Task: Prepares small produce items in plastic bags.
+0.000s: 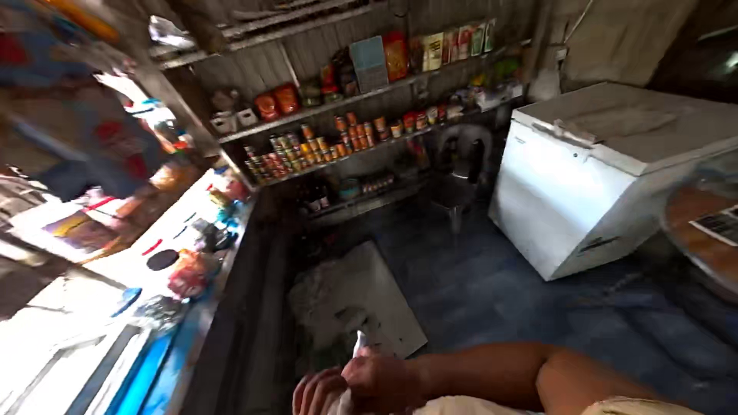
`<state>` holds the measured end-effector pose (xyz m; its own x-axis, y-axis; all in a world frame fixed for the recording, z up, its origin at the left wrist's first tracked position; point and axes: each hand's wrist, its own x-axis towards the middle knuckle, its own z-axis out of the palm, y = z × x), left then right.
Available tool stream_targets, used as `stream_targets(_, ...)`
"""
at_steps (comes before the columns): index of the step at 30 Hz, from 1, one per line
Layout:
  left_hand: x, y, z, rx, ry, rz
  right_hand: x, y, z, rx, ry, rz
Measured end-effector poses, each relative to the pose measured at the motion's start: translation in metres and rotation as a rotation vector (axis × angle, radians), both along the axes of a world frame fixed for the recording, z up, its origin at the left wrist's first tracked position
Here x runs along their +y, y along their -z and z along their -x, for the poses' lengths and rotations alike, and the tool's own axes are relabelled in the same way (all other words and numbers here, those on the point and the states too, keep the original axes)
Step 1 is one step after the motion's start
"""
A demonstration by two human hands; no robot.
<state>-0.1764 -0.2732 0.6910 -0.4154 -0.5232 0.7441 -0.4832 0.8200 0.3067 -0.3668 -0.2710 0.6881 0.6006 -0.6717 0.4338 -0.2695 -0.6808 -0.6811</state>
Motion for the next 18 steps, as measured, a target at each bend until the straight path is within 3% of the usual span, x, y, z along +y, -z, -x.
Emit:
stream_targets(5,-0.078,-0.013,0.123,0.283,-0.061,-0.200,-0.049,-0.026,0.123,-0.016,0.165,0.080)
stream_targets(9,-0.128,-0.019,0.179,0.516,0.145,-0.443,-0.072,-0.041,0.174,0.016,0.289,0.003)
stream_targets(14,-0.219,-0.027,0.234,0.926,0.228,-0.904,-0.135,-0.016,0.220,0.102,0.454,-0.036)
stream_targets(16,-0.275,-0.025,0.244,1.059,0.149,-0.977,-0.175,-0.004,0.236,0.124,0.460,-0.101)
stream_targets(18,-0.330,-0.009,0.252,1.059,0.210,-0.977,-0.226,0.001,0.252,0.086,0.468,-0.178)
